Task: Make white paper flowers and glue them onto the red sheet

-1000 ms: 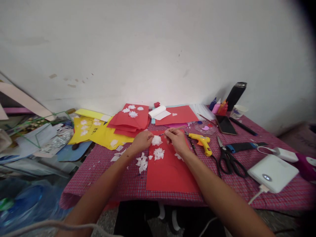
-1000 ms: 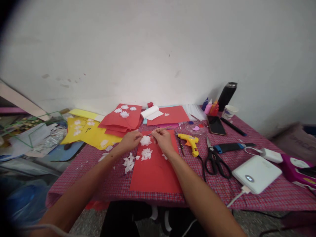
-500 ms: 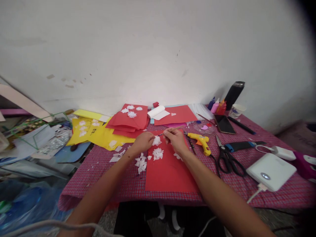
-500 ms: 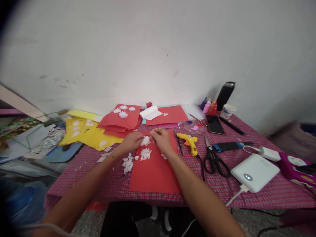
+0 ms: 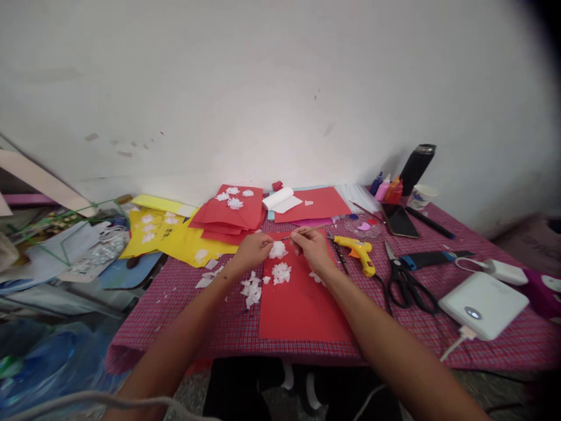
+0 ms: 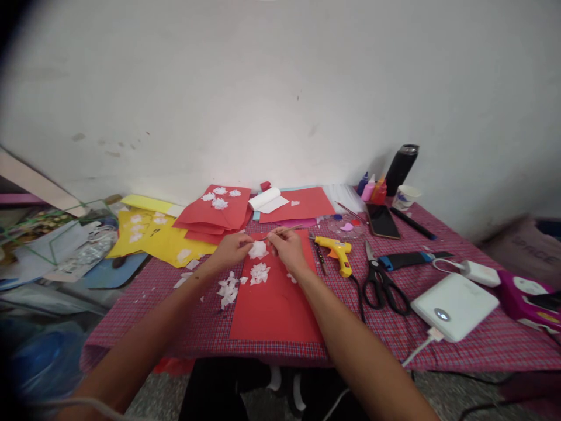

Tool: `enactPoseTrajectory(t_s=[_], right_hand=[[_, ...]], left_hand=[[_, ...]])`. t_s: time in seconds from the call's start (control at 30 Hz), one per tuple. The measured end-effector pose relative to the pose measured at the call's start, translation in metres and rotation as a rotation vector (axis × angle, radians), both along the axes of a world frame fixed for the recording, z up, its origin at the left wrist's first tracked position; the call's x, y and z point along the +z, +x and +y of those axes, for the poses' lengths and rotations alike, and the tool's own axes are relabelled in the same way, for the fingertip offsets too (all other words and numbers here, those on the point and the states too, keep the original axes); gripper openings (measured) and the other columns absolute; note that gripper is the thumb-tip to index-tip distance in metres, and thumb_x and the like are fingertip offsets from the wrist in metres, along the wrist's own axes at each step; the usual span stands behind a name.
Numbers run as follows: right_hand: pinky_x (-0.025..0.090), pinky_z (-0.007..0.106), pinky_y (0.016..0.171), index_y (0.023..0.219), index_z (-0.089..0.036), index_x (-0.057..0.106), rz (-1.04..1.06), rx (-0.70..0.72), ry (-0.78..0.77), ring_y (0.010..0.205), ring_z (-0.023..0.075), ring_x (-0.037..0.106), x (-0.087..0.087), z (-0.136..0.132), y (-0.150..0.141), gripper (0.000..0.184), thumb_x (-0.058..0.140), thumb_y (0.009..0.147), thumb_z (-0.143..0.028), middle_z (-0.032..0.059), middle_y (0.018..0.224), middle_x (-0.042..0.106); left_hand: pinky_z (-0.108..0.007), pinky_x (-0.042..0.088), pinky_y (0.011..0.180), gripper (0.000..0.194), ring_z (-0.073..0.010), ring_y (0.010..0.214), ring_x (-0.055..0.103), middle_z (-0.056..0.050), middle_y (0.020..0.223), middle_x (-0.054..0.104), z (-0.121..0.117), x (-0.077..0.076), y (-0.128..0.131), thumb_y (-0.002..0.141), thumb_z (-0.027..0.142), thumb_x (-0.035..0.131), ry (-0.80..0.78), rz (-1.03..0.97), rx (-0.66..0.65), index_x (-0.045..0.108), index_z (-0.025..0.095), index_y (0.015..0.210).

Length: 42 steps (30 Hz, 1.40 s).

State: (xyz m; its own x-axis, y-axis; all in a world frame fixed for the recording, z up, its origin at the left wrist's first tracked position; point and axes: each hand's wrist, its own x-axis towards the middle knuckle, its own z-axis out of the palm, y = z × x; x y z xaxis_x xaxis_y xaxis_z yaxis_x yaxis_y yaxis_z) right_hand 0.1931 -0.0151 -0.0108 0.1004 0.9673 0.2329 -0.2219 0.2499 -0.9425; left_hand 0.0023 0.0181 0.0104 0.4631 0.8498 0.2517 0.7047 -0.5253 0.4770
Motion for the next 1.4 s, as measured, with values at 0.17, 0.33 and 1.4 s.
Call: enactPoseTrajectory(t_s=[0.17, 0.33, 1.4], right_hand=[[0.034, 0.021, 0.043, 0.078, -0.018, 0.060, -0.015, 0.002, 0.002, 0.043, 0.0082, 0.045, 0.002, -0.001, 0.001, 0.009, 0.062, 0.075, -0.027, -0.0037, 0.062, 0.057], [0.034, 0.021, 0.046, 0.077, -0.018, 0.062, -0.230, 0.181, 0.047, 0.048, 0.0092, 0.045, 0.005, -0.010, -0.003, 0.008, 0.055, 0.076, -0.020, -0.0028, 0.061, 0.058], [0.043, 0.025, 0.052, 0.087, -0.019, 0.062, -0.335, 0.120, 0.077, 0.057, 0.0136, 0.053, 0.024, -0.039, -0.017, 0.011, 0.059, 0.081, -0.028, 0.0018, 0.071, 0.062]], left_hand=[[-0.024, 0.041, 0.063, 0.025, -0.0160, 0.070, 0.060, -0.002, 0.077, 0.070, 0.000, 0.002, -0.008, 0.083, 0.032, 0.052, -0.085, -0.187, 0.038, 0.071, 0.017, 0.080], [-0.023, 0.042, 0.063, 0.026, -0.0156, 0.070, 0.059, -0.001, 0.075, 0.069, -0.006, 0.006, -0.015, 0.081, 0.036, 0.058, -0.106, -0.461, 0.150, 0.073, 0.015, 0.086], [-0.029, 0.053, 0.065, 0.025, -0.0162, 0.065, 0.066, -0.006, 0.071, 0.068, -0.028, -0.006, -0.012, 0.068, 0.032, 0.075, -0.710, -1.186, 0.115, 0.065, 0.011, 0.077]])
